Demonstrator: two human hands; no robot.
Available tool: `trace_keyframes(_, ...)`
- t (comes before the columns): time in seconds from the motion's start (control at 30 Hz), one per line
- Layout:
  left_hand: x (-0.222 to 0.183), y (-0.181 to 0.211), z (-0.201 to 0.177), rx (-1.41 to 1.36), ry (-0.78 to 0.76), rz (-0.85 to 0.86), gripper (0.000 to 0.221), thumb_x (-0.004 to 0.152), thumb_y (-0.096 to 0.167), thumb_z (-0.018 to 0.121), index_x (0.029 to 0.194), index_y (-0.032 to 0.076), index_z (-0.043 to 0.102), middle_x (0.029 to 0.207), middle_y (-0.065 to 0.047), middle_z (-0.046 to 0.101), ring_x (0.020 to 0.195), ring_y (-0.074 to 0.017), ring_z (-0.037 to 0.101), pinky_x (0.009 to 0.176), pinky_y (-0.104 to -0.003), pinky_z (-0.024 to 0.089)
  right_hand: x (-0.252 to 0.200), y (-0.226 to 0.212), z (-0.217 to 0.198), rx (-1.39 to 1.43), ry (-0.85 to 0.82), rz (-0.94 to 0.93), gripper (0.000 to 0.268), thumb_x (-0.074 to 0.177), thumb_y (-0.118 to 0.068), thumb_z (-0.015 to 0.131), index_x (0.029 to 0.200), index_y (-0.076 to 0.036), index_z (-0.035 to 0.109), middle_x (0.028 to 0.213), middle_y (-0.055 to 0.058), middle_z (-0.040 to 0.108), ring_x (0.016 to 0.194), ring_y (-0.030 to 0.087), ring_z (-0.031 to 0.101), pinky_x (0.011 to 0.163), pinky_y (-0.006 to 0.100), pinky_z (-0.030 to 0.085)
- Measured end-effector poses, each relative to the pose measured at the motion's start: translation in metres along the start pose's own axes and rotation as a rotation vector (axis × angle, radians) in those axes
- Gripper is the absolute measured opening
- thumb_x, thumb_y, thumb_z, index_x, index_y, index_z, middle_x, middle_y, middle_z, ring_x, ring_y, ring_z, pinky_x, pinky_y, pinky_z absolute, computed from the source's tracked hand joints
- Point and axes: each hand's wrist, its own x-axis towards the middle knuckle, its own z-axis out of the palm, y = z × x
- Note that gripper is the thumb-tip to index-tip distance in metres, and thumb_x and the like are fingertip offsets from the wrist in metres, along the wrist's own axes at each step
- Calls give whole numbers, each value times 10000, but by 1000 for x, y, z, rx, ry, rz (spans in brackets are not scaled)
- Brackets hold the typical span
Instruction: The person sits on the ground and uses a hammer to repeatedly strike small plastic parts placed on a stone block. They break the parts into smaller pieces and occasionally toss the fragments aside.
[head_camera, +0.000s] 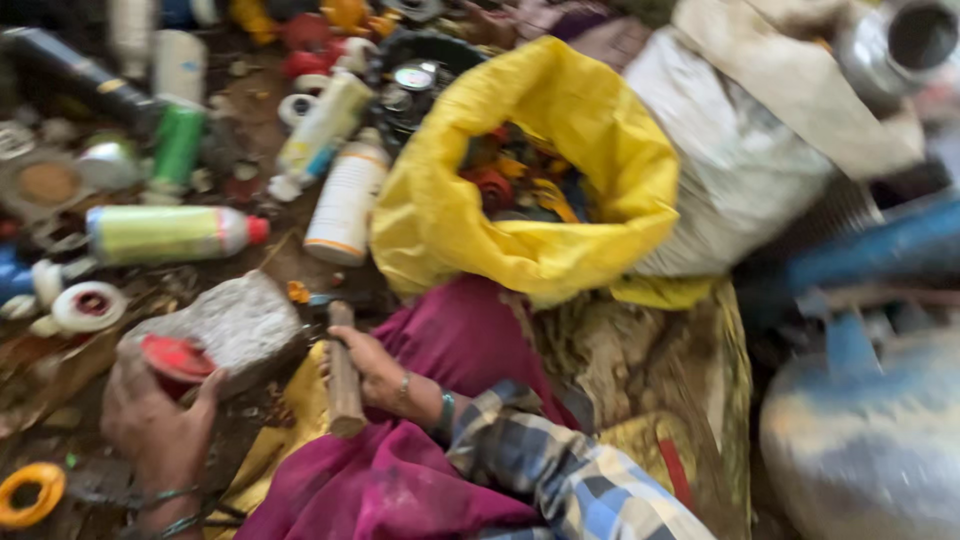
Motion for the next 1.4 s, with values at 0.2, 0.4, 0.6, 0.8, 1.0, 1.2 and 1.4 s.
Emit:
trace_keyframes(0.2,-18,-11,9,67,-4,-7,1004,914,572,815,1611,8,362,1470,-250,503,1363,-423,471,1162,-550,376,19,11,-7,2,-41,-25,355,1040,-423,594,915,-90,589,745,46,629,643,190,657,587,361,574)
trace_keyframes(0.4,-27,-24,17,82,-11,-3,1027,898,589,777,1622,6,339,1472,-270,490,1373,-431,455,1177,-555,356,27,19,-13,-41,-56,-57,394,1047,-420,597,963,-35,608,752,89,650,656,214,666,616,368,591)
trace_keyframes(0.6,-27,-21,18,96,-24,-13,1042,880,590,776,1613,-12,343,1474,-291,483,1383,-443,443,1190,-564,344,22,13,-16,-56,-35,-72,368,1037,-405,605,1004,-39,596,761,96,661,656,219,662,612,367,588)
trace_keyframes(0.8,-21,-12,2,15,-1,-43,984,877,575,766,1587,29,360,1508,-260,499,1371,-424,475,1150,-540,393,19,9,-5,-78,-20,-41,304,1036,-380,606,1026,-77,586,747,84,636,638,220,647,586,359,572)
trace_keyframes(1.0,-17,6,-3,60,-6,-50,991,877,546,785,1602,19,363,1538,-258,494,1445,-444,460,1180,-587,363,21,16,-14,-41,-91,-49,332,1057,-388,565,1020,-60,594,755,60,644,634,195,653,566,357,570)
trace_keyframes(1.2,-17,2,1,54,-14,-59,1001,866,558,776,1606,33,354,1541,-253,485,1439,-431,448,1195,-582,351,23,13,-17,-51,-53,-35,339,1060,-393,566,1015,-58,595,776,62,645,644,190,659,587,359,573)
trace_keyframes(1.4,-17,-3,5,65,-4,-57,993,882,572,771,1594,21,351,1555,-255,477,1433,-434,440,1189,-590,346,18,12,-13,-38,-62,-48,334,1061,-385,574,1029,-53,584,785,64,643,649,188,661,583,362,571)
